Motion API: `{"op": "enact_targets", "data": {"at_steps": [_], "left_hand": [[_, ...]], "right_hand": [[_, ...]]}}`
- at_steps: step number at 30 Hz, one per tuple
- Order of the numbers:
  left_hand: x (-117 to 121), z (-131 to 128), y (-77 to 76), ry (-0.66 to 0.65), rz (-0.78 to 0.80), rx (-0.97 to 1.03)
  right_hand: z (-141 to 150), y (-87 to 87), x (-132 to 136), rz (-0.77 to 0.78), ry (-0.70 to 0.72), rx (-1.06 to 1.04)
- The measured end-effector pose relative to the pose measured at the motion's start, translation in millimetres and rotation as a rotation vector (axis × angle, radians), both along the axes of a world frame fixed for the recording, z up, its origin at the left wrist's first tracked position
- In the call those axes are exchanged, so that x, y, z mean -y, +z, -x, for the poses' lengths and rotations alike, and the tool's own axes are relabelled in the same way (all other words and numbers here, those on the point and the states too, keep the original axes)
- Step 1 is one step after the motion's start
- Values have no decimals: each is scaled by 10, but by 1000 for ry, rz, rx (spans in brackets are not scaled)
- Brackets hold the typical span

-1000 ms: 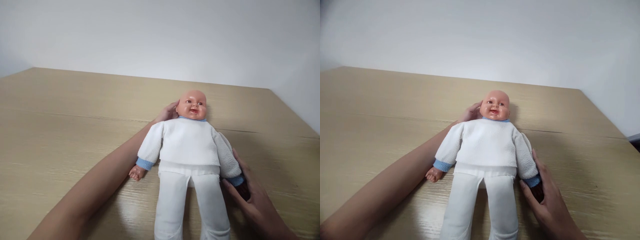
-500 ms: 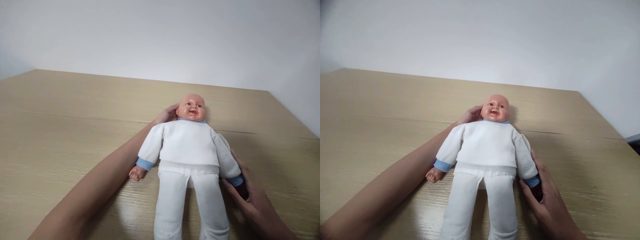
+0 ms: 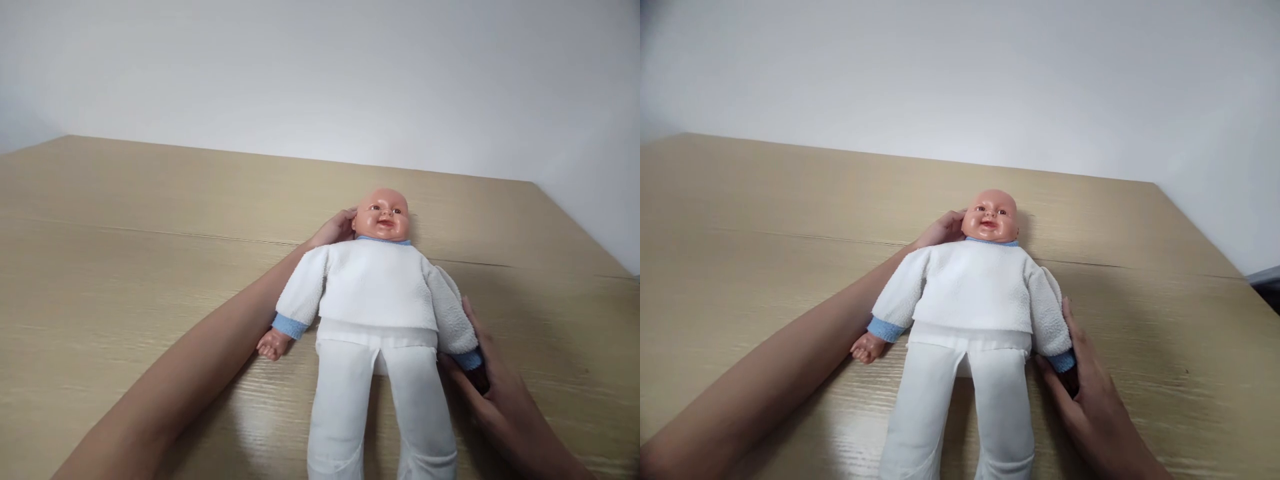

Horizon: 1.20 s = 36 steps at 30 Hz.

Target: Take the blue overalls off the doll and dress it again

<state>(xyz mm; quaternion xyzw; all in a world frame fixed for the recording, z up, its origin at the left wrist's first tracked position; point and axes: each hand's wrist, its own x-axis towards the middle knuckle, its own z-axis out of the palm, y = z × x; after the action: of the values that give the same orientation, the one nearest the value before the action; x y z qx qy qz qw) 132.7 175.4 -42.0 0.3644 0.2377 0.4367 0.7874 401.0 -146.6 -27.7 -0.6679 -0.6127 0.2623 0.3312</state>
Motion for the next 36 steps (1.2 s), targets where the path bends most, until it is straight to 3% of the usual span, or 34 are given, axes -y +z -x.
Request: {"op": "enact_targets", "data": {"at_steps": [5,15,27,31,36], "left_hand": [[45,9,58,-13,-67,-51],[-83,-54,-39,-14,-122,-56],[-178,-54,-93,56,-74,-111],[-40,119,28,88,-62,-143],[362,459,247,141,-24,-172]], "right_hand": [[-11,-43,-1,-24,-9,14],[34,-51,9,-23,28,21],[105,-14,-90,-56,19,-5],[74,-60,-140,-92,24,-62],[7,-185,-165,-109,-33,-154]]}}
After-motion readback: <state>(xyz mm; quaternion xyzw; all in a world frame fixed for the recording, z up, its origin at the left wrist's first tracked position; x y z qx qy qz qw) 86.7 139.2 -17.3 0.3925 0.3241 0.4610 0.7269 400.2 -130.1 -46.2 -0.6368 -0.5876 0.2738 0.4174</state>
